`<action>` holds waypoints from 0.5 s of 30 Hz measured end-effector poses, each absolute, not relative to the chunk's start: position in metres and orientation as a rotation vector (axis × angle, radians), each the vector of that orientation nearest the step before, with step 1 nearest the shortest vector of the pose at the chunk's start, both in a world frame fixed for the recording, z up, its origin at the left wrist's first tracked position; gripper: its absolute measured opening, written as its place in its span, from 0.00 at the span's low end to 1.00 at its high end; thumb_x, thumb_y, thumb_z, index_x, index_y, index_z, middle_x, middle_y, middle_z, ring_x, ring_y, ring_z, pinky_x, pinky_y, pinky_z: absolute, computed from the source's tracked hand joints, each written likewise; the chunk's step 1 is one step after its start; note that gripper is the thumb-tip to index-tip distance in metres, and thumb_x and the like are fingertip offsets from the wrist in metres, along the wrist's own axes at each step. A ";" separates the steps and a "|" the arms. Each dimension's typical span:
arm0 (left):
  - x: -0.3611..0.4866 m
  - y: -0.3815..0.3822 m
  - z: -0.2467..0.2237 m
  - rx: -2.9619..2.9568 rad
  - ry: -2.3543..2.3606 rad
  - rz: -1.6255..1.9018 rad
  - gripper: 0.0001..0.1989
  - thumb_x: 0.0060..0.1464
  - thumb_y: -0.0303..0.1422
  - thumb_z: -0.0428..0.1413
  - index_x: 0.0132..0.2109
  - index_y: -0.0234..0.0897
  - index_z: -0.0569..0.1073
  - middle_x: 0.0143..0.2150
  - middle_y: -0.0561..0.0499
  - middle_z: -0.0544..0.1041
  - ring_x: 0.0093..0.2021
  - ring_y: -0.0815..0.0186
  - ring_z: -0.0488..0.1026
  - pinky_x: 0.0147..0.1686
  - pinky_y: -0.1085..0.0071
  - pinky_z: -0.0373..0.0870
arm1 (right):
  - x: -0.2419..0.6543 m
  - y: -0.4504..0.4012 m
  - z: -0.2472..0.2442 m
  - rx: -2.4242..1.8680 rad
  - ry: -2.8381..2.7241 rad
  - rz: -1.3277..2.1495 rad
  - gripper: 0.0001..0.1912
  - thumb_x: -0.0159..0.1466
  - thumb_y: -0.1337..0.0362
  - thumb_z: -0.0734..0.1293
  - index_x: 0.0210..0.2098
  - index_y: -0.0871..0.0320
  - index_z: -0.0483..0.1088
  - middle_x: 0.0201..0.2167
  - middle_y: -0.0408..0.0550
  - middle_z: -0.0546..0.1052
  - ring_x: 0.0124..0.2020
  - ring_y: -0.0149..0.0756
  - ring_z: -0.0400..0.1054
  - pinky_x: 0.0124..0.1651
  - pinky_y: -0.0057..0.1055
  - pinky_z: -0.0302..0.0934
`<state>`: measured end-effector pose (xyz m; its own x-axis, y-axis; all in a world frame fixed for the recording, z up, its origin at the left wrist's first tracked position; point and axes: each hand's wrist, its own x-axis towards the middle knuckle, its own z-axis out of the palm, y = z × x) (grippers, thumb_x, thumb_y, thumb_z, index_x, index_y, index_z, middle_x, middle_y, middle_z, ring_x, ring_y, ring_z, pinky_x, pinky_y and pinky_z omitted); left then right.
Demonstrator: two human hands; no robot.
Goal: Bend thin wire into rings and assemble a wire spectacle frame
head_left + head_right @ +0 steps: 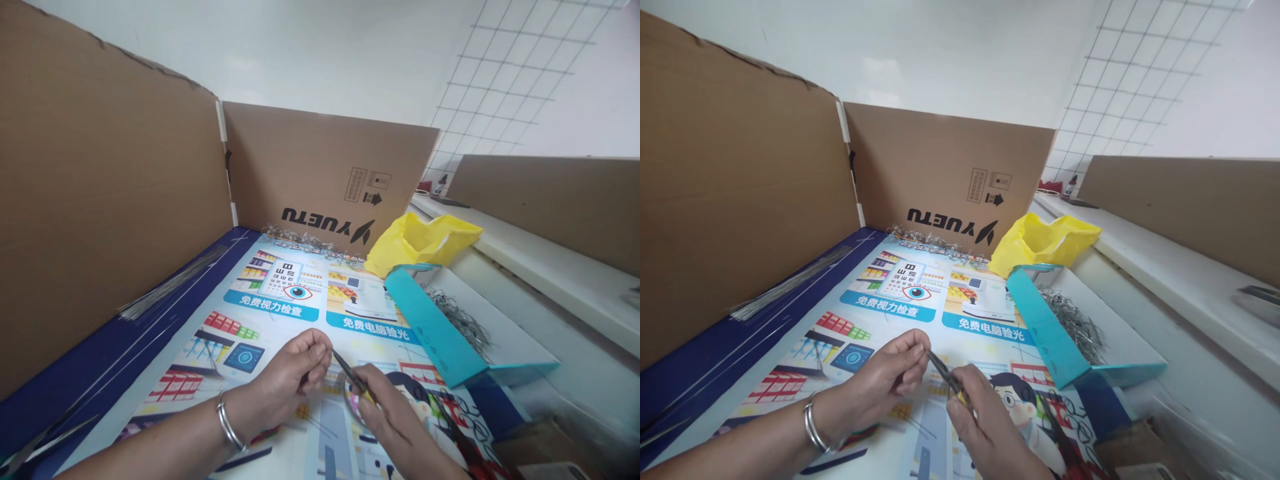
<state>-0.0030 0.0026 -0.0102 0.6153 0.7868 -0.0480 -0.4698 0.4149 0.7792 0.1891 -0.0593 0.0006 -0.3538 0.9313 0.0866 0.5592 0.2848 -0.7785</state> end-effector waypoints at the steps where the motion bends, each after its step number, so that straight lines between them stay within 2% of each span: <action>1: -0.003 0.003 -0.010 0.801 0.431 0.812 0.10 0.56 0.37 0.56 0.37 0.35 0.64 0.24 0.59 0.61 0.18 0.79 0.48 0.18 0.78 0.40 | 0.189 -0.059 -0.001 -1.313 -2.040 0.864 0.11 0.68 0.57 0.54 0.46 0.53 0.61 0.40 0.46 0.68 0.42 0.36 0.63 0.46 0.32 0.58; 8: -0.004 0.003 -0.004 0.771 0.403 0.772 0.09 0.57 0.35 0.56 0.37 0.37 0.62 0.27 0.58 0.63 0.17 0.80 0.47 0.16 0.80 0.38 | 0.193 -0.059 -0.007 -1.328 -2.002 0.807 0.11 0.68 0.57 0.53 0.45 0.54 0.60 0.37 0.46 0.67 0.38 0.36 0.63 0.42 0.32 0.60; 15: -0.005 0.002 -0.005 0.737 0.409 0.729 0.12 0.54 0.35 0.58 0.37 0.38 0.62 0.23 0.60 0.62 0.17 0.80 0.45 0.16 0.80 0.38 | 0.189 -0.060 -0.008 -1.282 -2.054 0.801 0.13 0.68 0.60 0.55 0.50 0.54 0.60 0.45 0.51 0.69 0.47 0.40 0.63 0.50 0.36 0.60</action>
<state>-0.0049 0.0021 -0.0050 0.6855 0.7228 -0.0874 -0.4517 0.5164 0.7275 0.1891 -0.0602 -0.0080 -0.3675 0.9162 0.1597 0.5661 0.3566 -0.7432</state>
